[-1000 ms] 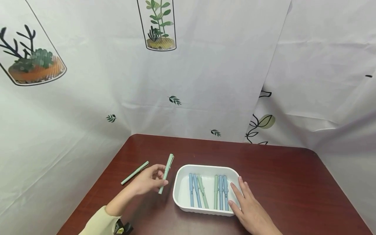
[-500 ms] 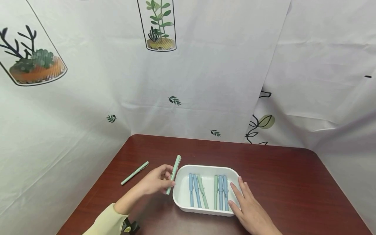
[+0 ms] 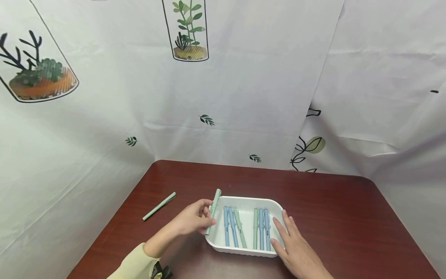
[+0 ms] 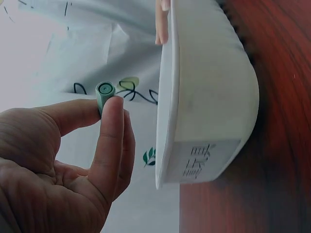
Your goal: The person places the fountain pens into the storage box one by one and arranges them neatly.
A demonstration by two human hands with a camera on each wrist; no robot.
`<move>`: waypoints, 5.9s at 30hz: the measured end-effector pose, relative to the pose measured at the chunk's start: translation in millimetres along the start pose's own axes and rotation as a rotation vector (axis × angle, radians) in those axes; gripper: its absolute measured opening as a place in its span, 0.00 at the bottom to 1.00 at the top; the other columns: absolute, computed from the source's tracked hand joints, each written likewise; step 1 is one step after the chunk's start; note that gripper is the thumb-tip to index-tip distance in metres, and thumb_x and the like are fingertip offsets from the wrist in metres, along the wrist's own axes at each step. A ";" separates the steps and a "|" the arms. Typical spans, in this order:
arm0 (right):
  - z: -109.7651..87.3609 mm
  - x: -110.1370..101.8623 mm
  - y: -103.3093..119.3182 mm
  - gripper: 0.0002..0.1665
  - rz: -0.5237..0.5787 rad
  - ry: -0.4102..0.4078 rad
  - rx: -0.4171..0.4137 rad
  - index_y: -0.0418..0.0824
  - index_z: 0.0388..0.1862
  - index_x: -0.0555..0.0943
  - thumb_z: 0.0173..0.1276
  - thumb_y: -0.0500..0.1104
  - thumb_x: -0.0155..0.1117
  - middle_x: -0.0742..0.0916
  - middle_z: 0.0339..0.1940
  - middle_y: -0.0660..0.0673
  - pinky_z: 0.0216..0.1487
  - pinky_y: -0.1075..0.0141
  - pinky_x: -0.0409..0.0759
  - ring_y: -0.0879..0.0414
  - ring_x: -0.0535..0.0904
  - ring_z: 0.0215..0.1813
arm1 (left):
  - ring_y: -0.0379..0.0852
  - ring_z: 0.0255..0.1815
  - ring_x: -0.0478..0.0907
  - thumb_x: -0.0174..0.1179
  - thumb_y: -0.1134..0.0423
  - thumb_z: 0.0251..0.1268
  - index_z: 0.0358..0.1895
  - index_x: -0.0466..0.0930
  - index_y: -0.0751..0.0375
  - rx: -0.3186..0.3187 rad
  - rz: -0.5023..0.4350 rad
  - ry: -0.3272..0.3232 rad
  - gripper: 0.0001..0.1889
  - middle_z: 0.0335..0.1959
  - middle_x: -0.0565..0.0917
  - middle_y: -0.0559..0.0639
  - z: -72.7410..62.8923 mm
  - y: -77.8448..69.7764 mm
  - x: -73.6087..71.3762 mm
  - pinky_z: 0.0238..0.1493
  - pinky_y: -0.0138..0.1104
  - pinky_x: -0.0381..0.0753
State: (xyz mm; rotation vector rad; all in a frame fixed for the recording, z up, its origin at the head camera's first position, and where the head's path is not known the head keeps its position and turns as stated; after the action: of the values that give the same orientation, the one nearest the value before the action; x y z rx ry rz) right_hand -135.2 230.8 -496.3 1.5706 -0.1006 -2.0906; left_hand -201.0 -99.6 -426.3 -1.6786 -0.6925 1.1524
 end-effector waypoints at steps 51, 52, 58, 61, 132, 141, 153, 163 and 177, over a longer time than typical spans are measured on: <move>0.2 -2.6 2.3 0.36 -0.040 0.059 0.058 0.50 0.78 0.69 0.75 0.59 0.60 0.59 0.83 0.43 0.65 0.66 0.61 0.39 0.62 0.76 | 0.42 0.13 0.80 0.72 0.68 0.59 0.62 0.74 0.75 -0.038 0.135 0.113 0.29 0.23 0.80 0.44 29.5 -11.5 75.8 0.29 0.27 0.79; 0.3 -2.8 2.3 0.36 -0.040 0.062 0.059 0.50 0.78 0.68 0.75 0.59 0.59 0.59 0.83 0.43 0.65 0.62 0.65 0.39 0.62 0.76 | 0.42 0.13 0.80 0.72 0.67 0.59 0.62 0.73 0.75 -0.040 0.142 0.116 0.29 0.23 0.80 0.44 30.2 -11.5 76.8 0.30 0.27 0.79; 0.4 -2.6 3.3 0.36 -0.054 0.081 0.064 0.48 0.78 0.68 0.75 0.59 0.59 0.59 0.82 0.41 0.62 0.44 0.76 0.40 0.63 0.75 | 0.43 0.13 0.81 0.72 0.67 0.59 0.63 0.73 0.75 -0.058 0.181 0.128 0.29 0.22 0.80 0.44 32.6 -9.3 80.8 0.33 0.26 0.78; 0.5 -3.1 3.6 0.37 -0.056 0.093 0.070 0.48 0.77 0.69 0.75 0.60 0.59 0.59 0.82 0.40 0.61 0.44 0.76 0.41 0.63 0.75 | 0.44 0.14 0.81 0.72 0.67 0.59 0.62 0.74 0.75 -0.062 0.191 0.125 0.29 0.23 0.79 0.44 33.9 -8.3 82.0 0.33 0.27 0.78; 1.3 -3.3 4.2 0.37 -0.004 0.136 0.118 0.48 0.77 0.69 0.75 0.62 0.58 0.59 0.82 0.39 0.62 0.42 0.76 0.39 0.61 0.77 | 0.52 0.54 0.82 0.65 0.59 0.70 0.61 0.77 0.66 0.101 0.136 -0.096 0.22 0.54 0.84 0.58 -43.8 39.4 -90.1 0.49 0.31 0.81; 1.7 -3.1 4.1 0.38 0.001 0.131 0.117 0.48 0.77 0.69 0.74 0.63 0.58 0.59 0.82 0.39 0.62 0.42 0.76 0.39 0.61 0.77 | 0.51 0.60 0.81 0.65 0.61 0.70 0.61 0.79 0.57 0.105 0.213 -0.338 0.19 0.59 0.83 0.55 -38.4 75.0 -108.6 0.62 0.46 0.79; 2.5 -4.8 4.0 0.38 0.040 0.158 0.147 0.49 0.77 0.70 0.74 0.64 0.57 0.58 0.83 0.38 0.62 0.40 0.75 0.35 0.58 0.78 | 0.60 0.66 0.75 0.66 0.61 0.70 0.68 0.74 0.59 0.159 0.511 -0.401 0.25 0.65 0.79 0.58 -31.3 105.5 -129.0 0.61 0.58 0.75; 3.0 -6.2 3.8 0.39 0.057 0.196 0.168 0.49 0.77 0.69 0.74 0.66 0.56 0.57 0.83 0.38 0.62 0.38 0.74 0.34 0.56 0.79 | 0.67 0.71 0.66 0.65 0.60 0.69 0.73 0.66 0.64 0.001 0.627 -0.358 0.32 0.69 0.72 0.67 -27.6 118.6 -140.4 0.64 0.62 0.70; 3.1 -5.4 3.5 0.37 0.027 0.161 0.148 0.49 0.76 0.71 0.74 0.64 0.58 0.58 0.83 0.38 0.63 0.40 0.74 0.36 0.58 0.78 | 0.68 0.64 0.70 0.67 0.63 0.65 0.69 0.69 0.71 -0.075 0.726 -0.373 0.32 0.62 0.77 0.68 -20.1 127.6 -139.4 0.58 0.59 0.73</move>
State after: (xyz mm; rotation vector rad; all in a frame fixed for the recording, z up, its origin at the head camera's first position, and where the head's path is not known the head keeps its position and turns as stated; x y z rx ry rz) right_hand -135.8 229.4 -489.3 1.8090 -0.2222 -1.9660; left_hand -245.2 -273.4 -489.0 -1.8566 -0.3384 2.0039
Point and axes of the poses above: each hand's wrist, its own z-axis towards the middle knuckle, its own x-axis out of the palm, y = z × x, the point moved 1 cm from there along z, towards the middle knuckle
